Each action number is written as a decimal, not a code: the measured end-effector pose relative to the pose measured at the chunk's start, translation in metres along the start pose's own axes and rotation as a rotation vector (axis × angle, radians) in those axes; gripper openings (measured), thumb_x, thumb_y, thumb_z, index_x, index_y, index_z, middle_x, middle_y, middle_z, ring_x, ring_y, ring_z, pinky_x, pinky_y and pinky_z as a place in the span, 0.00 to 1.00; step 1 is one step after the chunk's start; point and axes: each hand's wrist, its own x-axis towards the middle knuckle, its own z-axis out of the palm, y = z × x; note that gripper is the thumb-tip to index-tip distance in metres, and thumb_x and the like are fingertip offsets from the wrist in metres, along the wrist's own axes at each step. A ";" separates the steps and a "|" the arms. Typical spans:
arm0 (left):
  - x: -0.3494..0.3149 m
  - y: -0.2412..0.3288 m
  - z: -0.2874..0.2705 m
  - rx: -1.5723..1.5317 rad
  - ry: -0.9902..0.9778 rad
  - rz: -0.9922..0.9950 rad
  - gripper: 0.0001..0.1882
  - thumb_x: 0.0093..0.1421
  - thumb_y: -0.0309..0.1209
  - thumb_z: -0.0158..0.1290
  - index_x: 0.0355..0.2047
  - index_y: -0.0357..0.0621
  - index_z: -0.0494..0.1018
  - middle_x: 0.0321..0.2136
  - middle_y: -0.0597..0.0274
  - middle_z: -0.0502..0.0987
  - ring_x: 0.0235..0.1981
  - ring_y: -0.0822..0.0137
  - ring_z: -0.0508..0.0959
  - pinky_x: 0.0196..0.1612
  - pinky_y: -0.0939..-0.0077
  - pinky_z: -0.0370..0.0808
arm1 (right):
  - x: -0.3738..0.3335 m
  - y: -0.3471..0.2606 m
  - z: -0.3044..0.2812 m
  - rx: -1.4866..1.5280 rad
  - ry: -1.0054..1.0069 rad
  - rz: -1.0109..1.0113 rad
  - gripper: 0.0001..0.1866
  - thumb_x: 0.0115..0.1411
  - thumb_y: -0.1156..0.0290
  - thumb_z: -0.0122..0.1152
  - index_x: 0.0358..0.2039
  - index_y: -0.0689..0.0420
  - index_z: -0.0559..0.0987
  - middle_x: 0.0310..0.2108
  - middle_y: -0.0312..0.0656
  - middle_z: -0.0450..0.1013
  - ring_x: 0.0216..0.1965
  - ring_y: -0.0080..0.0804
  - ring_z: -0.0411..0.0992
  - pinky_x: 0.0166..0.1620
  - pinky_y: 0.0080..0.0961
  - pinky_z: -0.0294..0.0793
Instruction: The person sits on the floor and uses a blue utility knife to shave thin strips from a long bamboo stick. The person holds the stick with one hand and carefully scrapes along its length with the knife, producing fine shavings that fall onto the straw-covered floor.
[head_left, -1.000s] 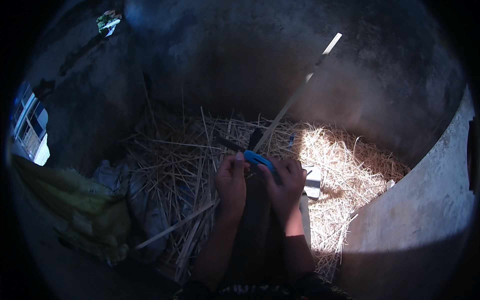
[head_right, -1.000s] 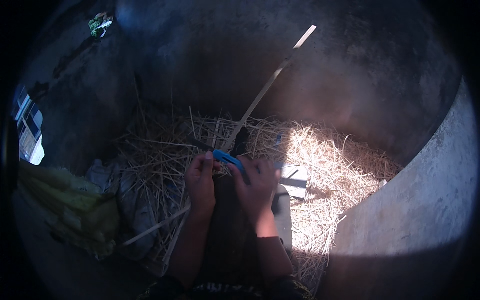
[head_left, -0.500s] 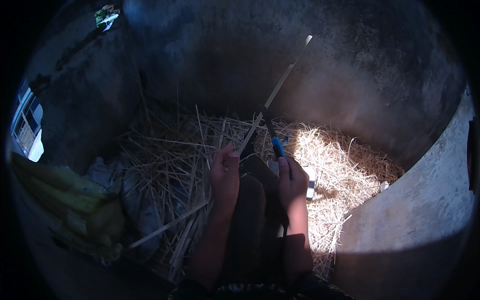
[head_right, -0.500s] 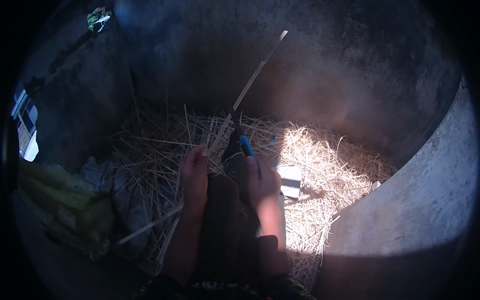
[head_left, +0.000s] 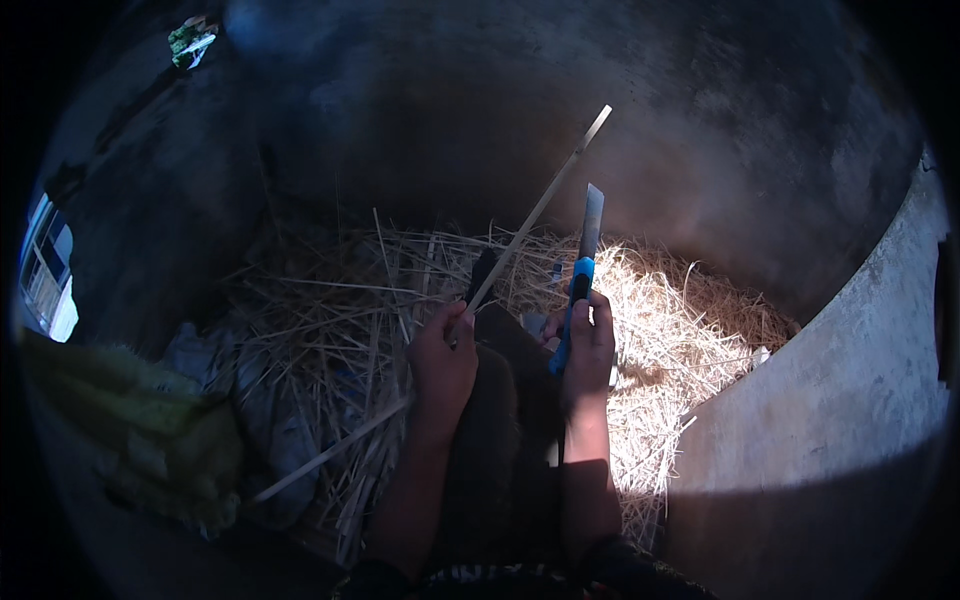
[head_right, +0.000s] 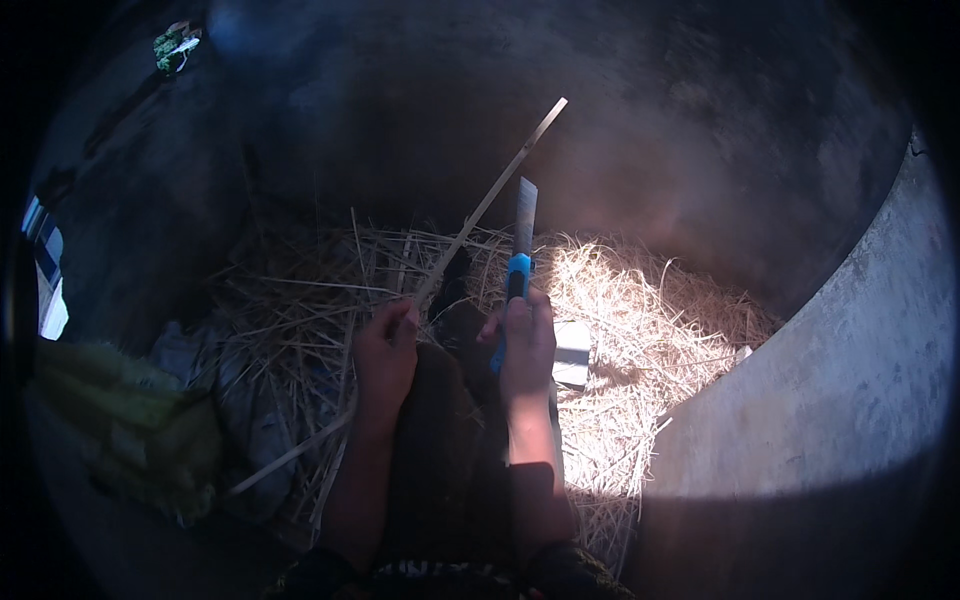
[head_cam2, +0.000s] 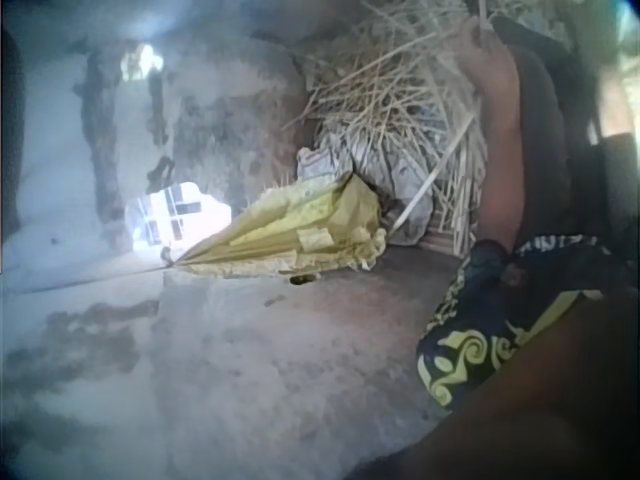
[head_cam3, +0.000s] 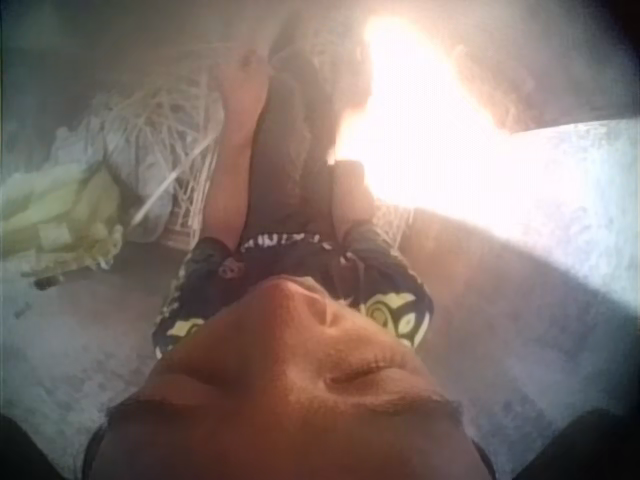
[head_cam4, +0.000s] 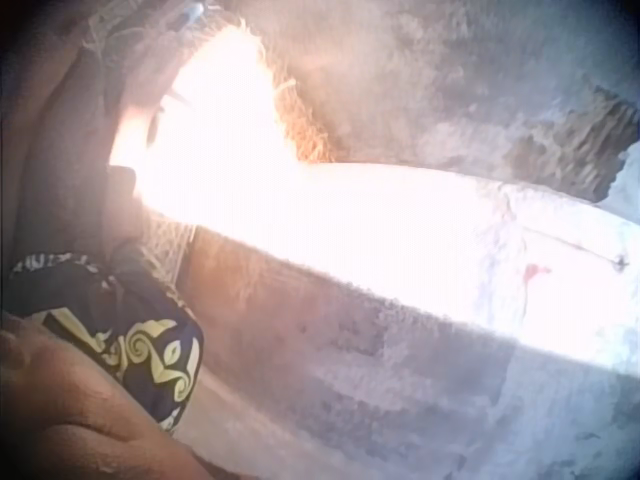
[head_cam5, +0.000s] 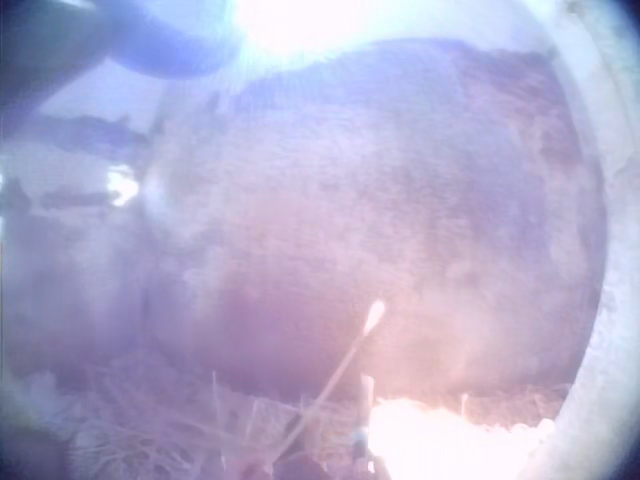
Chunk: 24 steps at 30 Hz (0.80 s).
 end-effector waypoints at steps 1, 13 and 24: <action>-0.003 0.014 -0.004 0.096 -0.064 -0.024 0.11 0.64 0.28 0.56 0.45 0.38 0.79 0.34 0.55 0.82 0.36 0.63 0.81 0.39 0.71 0.75 | 0.002 0.001 0.000 0.002 -0.011 -0.031 0.17 0.73 0.57 0.50 0.50 0.58 0.72 0.22 0.33 0.67 0.21 0.17 0.64 0.26 0.16 0.64; -0.007 0.022 -0.004 0.218 -0.111 0.017 0.10 0.65 0.30 0.53 0.44 0.40 0.79 0.31 0.54 0.83 0.35 0.57 0.84 0.39 0.66 0.77 | 0.000 -0.024 -0.010 0.171 0.061 0.341 0.26 0.71 0.47 0.51 0.27 0.58 0.73 0.14 0.31 0.60 0.14 0.16 0.54 0.19 0.13 0.55; -0.006 0.023 -0.005 0.160 -0.151 -0.025 0.10 0.66 0.27 0.53 0.44 0.35 0.78 0.31 0.55 0.83 0.35 0.65 0.83 0.41 0.71 0.76 | -0.004 -0.034 -0.015 0.198 0.046 0.358 0.28 0.67 0.43 0.56 0.24 0.57 0.72 0.14 0.30 0.60 0.13 0.15 0.54 0.18 0.13 0.53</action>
